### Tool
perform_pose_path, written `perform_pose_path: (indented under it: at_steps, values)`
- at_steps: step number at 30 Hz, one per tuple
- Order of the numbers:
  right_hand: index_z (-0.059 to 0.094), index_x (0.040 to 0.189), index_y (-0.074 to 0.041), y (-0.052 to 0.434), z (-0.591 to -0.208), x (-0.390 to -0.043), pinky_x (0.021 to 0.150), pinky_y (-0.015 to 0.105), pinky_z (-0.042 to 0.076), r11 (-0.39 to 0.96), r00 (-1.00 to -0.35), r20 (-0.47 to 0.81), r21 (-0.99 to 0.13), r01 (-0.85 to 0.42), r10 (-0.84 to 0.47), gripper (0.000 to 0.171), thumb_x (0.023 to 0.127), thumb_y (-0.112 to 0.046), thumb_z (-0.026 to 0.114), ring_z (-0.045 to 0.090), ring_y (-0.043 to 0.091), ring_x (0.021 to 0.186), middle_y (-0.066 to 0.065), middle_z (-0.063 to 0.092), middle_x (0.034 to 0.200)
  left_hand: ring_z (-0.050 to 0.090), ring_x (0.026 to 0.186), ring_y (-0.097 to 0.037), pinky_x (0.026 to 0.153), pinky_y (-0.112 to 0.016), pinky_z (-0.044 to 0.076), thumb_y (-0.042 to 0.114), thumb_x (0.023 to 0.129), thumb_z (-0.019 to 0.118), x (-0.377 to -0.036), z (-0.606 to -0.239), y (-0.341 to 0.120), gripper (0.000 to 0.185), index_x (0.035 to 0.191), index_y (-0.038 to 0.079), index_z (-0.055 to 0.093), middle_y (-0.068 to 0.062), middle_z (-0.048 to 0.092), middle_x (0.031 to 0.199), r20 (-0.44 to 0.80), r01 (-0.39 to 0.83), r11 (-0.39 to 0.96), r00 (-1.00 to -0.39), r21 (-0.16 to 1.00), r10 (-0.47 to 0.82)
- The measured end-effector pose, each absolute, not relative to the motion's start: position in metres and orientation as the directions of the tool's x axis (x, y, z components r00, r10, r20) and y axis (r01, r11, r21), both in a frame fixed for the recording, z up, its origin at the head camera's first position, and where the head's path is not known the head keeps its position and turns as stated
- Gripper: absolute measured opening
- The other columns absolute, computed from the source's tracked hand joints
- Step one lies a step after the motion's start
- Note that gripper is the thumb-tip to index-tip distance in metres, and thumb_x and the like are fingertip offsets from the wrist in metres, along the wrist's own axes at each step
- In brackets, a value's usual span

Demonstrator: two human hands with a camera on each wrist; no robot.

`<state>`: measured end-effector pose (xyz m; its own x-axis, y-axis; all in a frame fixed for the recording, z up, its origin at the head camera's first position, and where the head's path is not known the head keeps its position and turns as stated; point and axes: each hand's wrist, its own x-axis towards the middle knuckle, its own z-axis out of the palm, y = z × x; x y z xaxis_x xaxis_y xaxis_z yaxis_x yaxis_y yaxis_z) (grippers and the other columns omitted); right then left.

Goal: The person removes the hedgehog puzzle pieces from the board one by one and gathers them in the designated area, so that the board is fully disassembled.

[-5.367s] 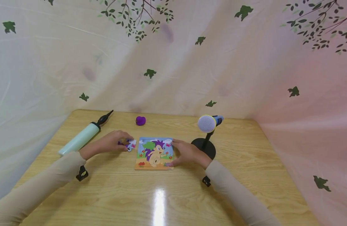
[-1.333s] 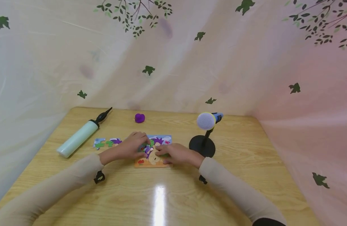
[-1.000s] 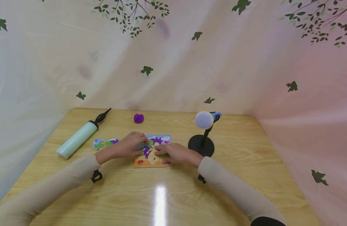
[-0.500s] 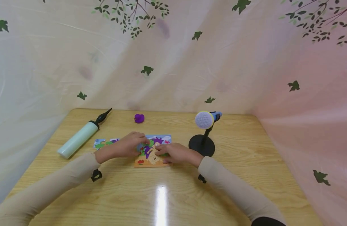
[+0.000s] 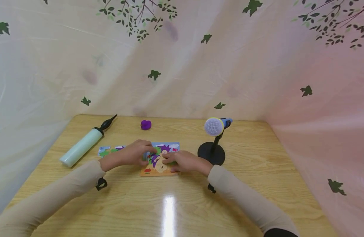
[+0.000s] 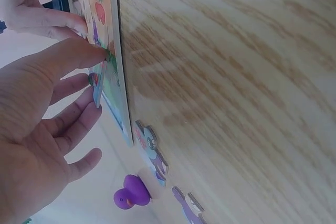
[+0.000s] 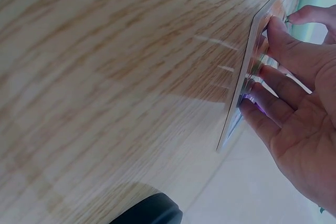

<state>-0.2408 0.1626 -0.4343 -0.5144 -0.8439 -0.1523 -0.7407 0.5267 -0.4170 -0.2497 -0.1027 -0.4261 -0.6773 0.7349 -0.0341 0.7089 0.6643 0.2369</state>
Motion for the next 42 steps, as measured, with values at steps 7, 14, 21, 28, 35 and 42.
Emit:
perform_pose_path:
  at_steps: [7,14,21,28,35,42]
  values:
    - [0.057,0.145,-0.009,0.162,-0.433,-0.240,0.108,0.043,0.050,0.534,-0.521,-0.157,-0.419,-0.734,-0.839,0.048,0.098,-0.015,0.068,0.045,0.029,0.145,0.010,0.045,0.158,0.061,0.103,-0.025,0.108,-0.053,0.045,0.017,0.079,0.083,-0.247,-0.426,-0.102,0.048,0.125,0.011,0.070,-0.008,0.067,0.110,-0.009,0.706,0.668,-0.686,0.236,0.728]
    - [0.057,0.145,-0.009,0.163,-0.434,-0.240,0.108,0.043,0.050,0.529,-0.516,-0.154,-0.422,-0.737,-0.842,0.048,0.098,-0.015,0.067,0.045,0.030,0.145,0.011,0.044,0.159,0.057,0.093,-0.020,0.105,-0.049,0.047,0.012,0.075,0.081,-0.244,-0.434,-0.103,0.050,0.124,0.010,0.071,-0.005,0.065,0.104,0.088,0.734,0.642,-0.671,0.222,0.736]
    - [0.056,0.145,-0.009,0.163,-0.434,-0.240,0.106,0.042,0.051,0.528,-0.515,-0.156,-0.427,-0.734,-0.843,0.048,0.099,-0.016,0.067,0.045,0.029,0.145,0.010,0.044,0.159,0.051,0.083,-0.015,0.084,-0.036,0.050,0.011,0.074,0.077,-0.245,-0.440,-0.107,0.049,0.123,0.009,0.072,-0.004,0.065,0.100,0.167,0.759,0.615,-0.649,0.214,0.742]
    - [0.056,0.145,-0.009,0.163,-0.435,-0.240,0.107,0.042,0.051,0.524,-0.517,-0.144,-0.430,-0.735,-0.844,0.048,0.099,-0.015,0.067,0.044,0.030,0.146,0.011,0.044,0.159,0.060,0.087,-0.017,0.086,-0.038,0.056,0.008,0.073,0.076,-0.242,-0.437,-0.117,0.048,0.120,0.006,0.072,-0.005,0.068,0.101,0.234,0.764,0.598,-0.644,0.241,0.728]
    - [0.057,0.144,-0.009,0.162,-0.435,-0.238,0.107,0.042,0.051,0.535,-0.529,-0.148,-0.439,-0.722,-0.836,0.048,0.098,-0.014,0.067,0.044,0.030,0.146,0.011,0.044,0.159,0.059,0.086,-0.018,0.083,-0.041,0.055,0.005,0.069,0.078,-0.230,-0.428,-0.155,0.046,0.115,0.006,0.074,-0.006,0.068,0.099,0.286,0.756,0.618,-0.654,0.217,0.700]
    - [0.057,0.145,-0.010,0.162,-0.435,-0.239,0.104,0.040,0.052,0.538,-0.534,-0.146,-0.440,-0.719,-0.833,0.048,0.098,-0.014,0.067,0.043,0.028,0.146,0.009,0.044,0.159,0.058,0.087,-0.018,0.078,-0.039,0.052,0.008,0.071,0.079,-0.211,-0.424,-0.203,0.044,0.115,0.006,0.074,-0.004,0.066,0.099,0.242,0.722,0.672,-0.691,0.167,0.681]
